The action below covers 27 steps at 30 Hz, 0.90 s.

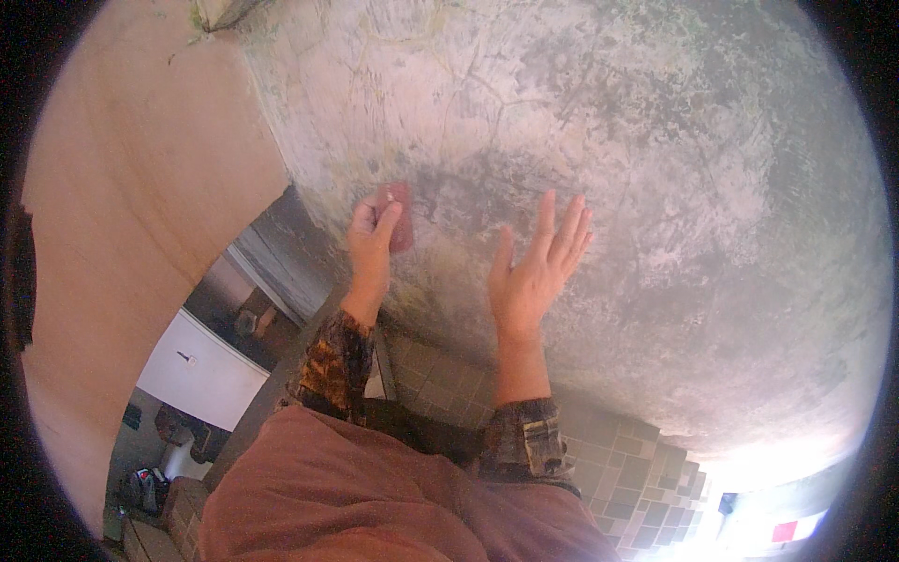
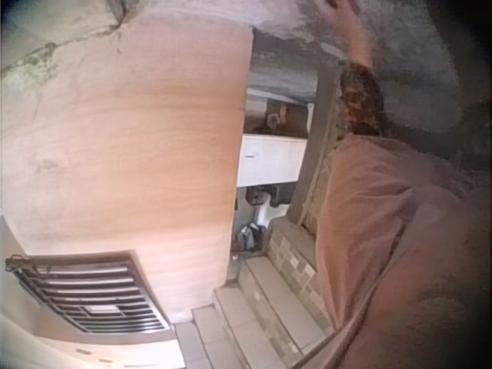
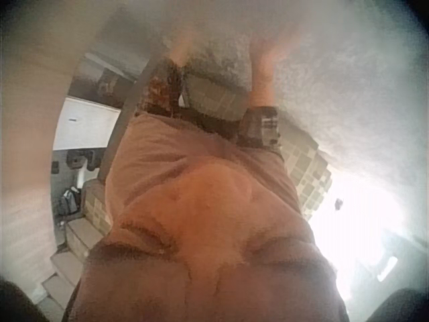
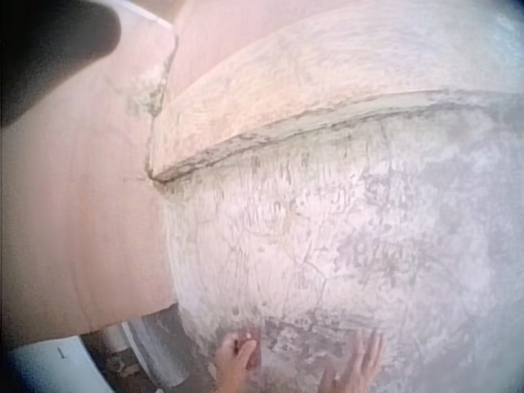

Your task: The person smooths a ceiling surface using a small rectangular tool held in the right hand while the left hand supports the motion. The person repeatedly rubs the tool across the ceiling in overlapping strokes, gradually covering more area.

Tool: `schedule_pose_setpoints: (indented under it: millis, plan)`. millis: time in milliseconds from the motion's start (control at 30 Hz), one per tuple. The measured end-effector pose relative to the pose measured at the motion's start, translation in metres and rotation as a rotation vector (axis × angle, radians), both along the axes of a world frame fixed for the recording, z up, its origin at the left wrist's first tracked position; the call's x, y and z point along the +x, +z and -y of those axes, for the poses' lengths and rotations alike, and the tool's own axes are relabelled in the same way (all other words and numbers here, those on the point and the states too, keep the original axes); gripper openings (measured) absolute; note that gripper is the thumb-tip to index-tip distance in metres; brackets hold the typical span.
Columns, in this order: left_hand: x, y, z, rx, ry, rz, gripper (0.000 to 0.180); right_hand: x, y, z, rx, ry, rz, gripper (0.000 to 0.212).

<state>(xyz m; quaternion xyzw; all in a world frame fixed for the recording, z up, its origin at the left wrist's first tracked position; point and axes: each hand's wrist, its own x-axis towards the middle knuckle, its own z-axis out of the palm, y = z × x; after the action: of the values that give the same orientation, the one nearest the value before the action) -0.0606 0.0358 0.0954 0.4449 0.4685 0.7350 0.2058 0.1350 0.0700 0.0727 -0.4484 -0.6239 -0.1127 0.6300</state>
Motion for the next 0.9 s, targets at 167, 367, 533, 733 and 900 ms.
schedule_pose_setpoints:
  millis: [167, 367, 533, 733, 900]
  plan:
    - [-0.012, -0.005, -0.015, 0.210, 0.410, -0.417, 0.017, -0.013, -0.024, -0.019, -0.169, -0.120, 0.335, 0.076]
    - [0.003, -0.027, -0.043, 0.177, 0.448, -0.787, 0.016, -0.014, -0.033, -0.024, -0.183, -0.122, 0.367, 0.069]
    - [0.021, -0.037, -0.047, 0.249, 0.354, -0.753, 0.016, -0.016, -0.026, -0.018, -0.281, -0.125, 0.449, 0.070]
    - [0.018, -0.022, -0.056, 0.362, 0.418, -0.922, 0.009, -0.023, -0.022, -0.020, -0.182, -0.152, 0.491, 0.066]
    - [0.028, -0.036, -0.045, 0.465, 0.357, -0.944, 0.008, -0.027, -0.027, -0.026, -0.144, -0.154, 0.560, 0.065]
